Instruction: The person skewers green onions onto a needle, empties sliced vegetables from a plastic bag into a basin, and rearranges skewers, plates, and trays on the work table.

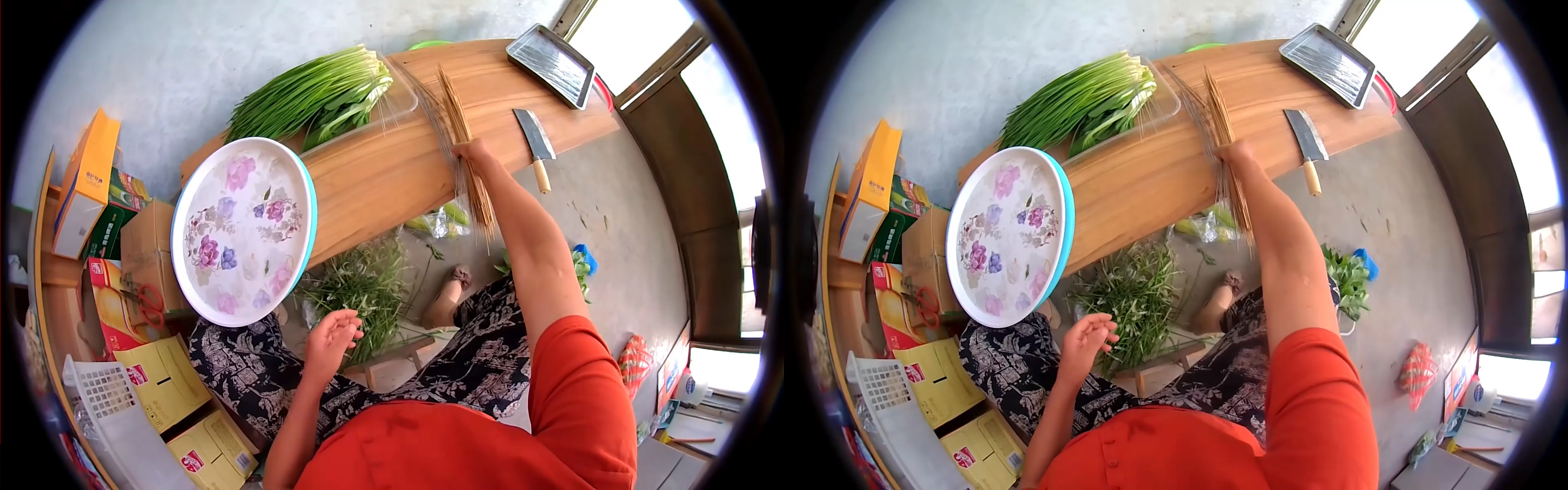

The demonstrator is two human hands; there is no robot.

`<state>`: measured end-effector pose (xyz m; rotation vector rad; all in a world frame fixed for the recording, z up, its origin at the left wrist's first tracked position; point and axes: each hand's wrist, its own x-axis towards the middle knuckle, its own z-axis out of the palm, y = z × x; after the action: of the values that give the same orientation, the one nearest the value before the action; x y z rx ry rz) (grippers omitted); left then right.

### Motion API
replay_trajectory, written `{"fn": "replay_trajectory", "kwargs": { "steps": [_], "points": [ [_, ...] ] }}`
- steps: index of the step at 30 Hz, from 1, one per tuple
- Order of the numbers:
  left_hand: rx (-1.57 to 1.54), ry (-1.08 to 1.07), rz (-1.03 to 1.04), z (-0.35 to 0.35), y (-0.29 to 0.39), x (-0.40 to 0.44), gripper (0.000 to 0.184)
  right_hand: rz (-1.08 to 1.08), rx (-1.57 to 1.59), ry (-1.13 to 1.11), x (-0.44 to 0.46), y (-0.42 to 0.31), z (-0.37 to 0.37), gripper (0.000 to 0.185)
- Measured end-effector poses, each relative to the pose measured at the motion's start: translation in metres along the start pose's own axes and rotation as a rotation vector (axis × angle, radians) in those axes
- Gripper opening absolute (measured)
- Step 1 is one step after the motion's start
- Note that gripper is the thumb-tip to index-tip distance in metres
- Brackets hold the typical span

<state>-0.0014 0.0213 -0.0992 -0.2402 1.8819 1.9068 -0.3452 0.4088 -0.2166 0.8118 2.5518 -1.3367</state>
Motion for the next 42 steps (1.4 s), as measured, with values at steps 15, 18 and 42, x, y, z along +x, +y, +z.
{"fn": "replay_trajectory", "kwargs": {
  "steps": [15,18,42],
  "points": [
    [0.152,-0.076,0.33,0.077,0.038,0.166,0.056,0.134,0.99,-0.379,-0.07,-0.019,-0.025,0.014],
    [0.263,-0.042,0.412,0.106,0.069,0.187,0.074,0.005,0.999,-0.346,-0.091,-0.027,-0.024,0.013],
    [-0.14,-0.085,0.546,0.078,0.226,0.229,0.087,-0.775,0.726,-0.035,-0.179,-0.154,0.01,0.026]
  ]
}}
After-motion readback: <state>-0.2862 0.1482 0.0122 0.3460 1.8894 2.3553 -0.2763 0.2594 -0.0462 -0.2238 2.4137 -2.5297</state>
